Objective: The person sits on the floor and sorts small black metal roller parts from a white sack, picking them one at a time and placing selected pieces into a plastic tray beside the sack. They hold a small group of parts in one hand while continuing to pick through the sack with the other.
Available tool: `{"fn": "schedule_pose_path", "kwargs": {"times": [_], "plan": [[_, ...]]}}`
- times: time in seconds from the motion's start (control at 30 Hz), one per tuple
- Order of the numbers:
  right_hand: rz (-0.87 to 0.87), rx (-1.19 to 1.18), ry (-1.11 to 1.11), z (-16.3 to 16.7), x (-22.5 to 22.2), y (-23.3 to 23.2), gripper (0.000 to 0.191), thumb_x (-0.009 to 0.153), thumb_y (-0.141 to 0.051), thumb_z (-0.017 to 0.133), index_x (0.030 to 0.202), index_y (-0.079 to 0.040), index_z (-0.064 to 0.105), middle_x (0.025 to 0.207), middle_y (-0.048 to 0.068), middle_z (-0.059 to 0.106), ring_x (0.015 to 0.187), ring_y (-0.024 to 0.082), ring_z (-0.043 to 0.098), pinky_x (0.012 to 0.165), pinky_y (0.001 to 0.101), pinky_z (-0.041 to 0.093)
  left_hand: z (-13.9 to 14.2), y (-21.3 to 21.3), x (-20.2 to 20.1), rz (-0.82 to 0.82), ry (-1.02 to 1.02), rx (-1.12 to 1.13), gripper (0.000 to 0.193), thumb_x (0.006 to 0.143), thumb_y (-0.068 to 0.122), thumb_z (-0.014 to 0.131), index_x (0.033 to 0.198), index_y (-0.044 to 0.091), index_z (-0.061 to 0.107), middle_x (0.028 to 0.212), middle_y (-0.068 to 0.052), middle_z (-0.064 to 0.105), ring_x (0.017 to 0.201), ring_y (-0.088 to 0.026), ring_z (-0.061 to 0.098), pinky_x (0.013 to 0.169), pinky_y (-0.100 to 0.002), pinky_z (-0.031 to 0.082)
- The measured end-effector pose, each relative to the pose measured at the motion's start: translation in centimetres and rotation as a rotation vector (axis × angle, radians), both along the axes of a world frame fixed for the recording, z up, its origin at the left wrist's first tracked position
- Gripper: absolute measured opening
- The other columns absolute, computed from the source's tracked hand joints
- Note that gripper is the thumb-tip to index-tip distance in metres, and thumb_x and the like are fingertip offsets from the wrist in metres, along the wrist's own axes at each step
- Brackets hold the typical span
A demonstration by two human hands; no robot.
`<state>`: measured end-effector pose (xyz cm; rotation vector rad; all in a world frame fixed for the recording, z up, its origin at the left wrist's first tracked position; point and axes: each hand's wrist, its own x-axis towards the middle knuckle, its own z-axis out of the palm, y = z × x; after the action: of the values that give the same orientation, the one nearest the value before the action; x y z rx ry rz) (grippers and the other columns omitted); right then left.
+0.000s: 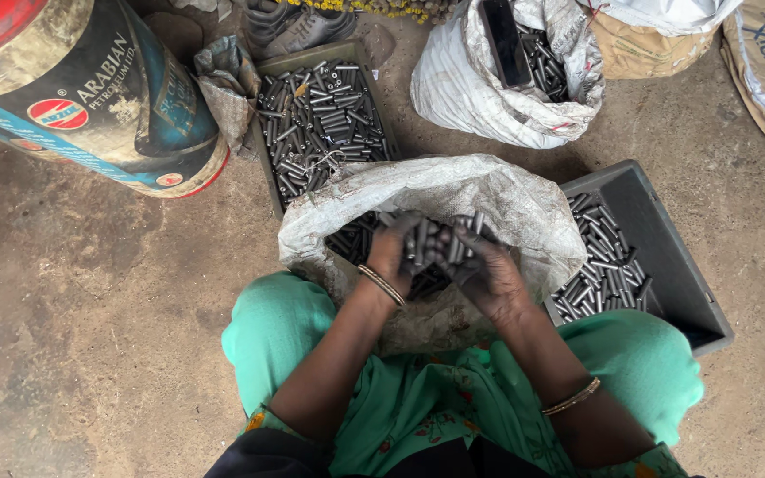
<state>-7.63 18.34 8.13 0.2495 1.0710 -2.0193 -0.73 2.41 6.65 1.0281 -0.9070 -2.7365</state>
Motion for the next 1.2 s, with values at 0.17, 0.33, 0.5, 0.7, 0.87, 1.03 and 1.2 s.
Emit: {"fn": "schedule_pose_path", "kwargs": {"times": [0.17,0.33,0.5,0.7,0.87,1.03,1.2], "plan": [[-0.002,-0.085,-0.119,-1.4,1.6,-1.4,0.054,0.084,-0.048,0.082,0.117,-0.008,0.068,0.11,0.007,0.071,0.107,0.026,0.064,0.103,0.0455,0.051,-2.0,2.6,-0.7,-0.049,0.002,-0.334,0.024,0.094,0.015,0.067,0.115,0.008,0.058,0.094,-0.01,0.071,0.077,-0.019,0.069,0.065,-0.035,0.059],[-0.057,0.105,-0.297,-1.7,1.8,-2.0,0.065,0.075,-0.069,0.064,0.111,-0.016,0.068,0.115,0.011,0.07,0.118,0.03,0.06,0.099,0.0536,0.047,-2.2,4.9,-0.8,-0.348,-0.084,-0.868,0.041,0.096,0.02,0.06,0.136,0.013,0.055,0.104,-0.009,0.072,0.085,-0.021,0.075,0.073,-0.033,0.064],[-0.094,-0.076,-0.19,-2.9,1.2,-2.1,0.051,0.088,-0.06,0.072,0.117,-0.019,0.069,0.119,0.003,0.065,0.12,0.023,0.058,0.11,0.0472,0.047,-1.3,5.3,-0.3,-0.282,0.025,-1.212,0.061,0.092,0.013,0.066,0.145,0.001,0.04,0.11,-0.025,0.072,0.09,-0.033,0.074,0.075,-0.041,0.061],[-0.04,-0.002,-0.173,-4.3,0.8,-1.6,0.043,0.083,-0.053,0.073,0.106,-0.017,0.069,0.103,0.003,0.071,0.101,0.023,0.067,0.092,0.045,0.056,0.1,2.1,0.7,-0.198,-0.014,-1.33,0.046,0.095,0.017,0.065,0.138,0.005,0.056,0.112,-0.022,0.074,0.093,-0.034,0.077,0.081,-0.041,0.062],[0.062,-0.198,-0.07,-5.2,0.5,-1.5,0.039,0.087,-0.041,0.082,0.114,-0.016,0.069,0.111,0.001,0.071,0.108,0.019,0.065,0.1,0.0386,0.053,-0.1,1.9,0.2,-0.065,0.027,-1.511,0.045,0.095,0.027,0.068,0.13,0.001,0.061,0.112,-0.025,0.072,0.098,-0.04,0.073,0.085,-0.045,0.059],[0.019,-0.307,-0.166,-5.6,0.2,-1.5,0.043,0.093,-0.047,0.083,0.111,-0.011,0.068,0.102,0.007,0.071,0.098,0.023,0.067,0.09,0.0424,0.055,0.9,4.8,0.8,-0.522,0.055,-1.367,0.07,0.099,0.033,0.061,0.152,-0.007,0.038,0.117,-0.028,0.07,0.107,-0.043,0.07,0.095,-0.046,0.056],[0.01,-0.175,-0.199,-3.7,0.7,-1.8,0.039,0.08,-0.032,0.081,0.109,-0.012,0.066,0.1,0.005,0.073,0.095,0.022,0.072,0.092,0.0405,0.059,2.7,2.2,1.1,-0.065,0.071,-1.292,0.038,0.101,0.038,0.058,0.122,0.006,0.063,0.137,-0.02,0.068,0.112,-0.035,0.072,0.098,-0.041,0.057]]}}
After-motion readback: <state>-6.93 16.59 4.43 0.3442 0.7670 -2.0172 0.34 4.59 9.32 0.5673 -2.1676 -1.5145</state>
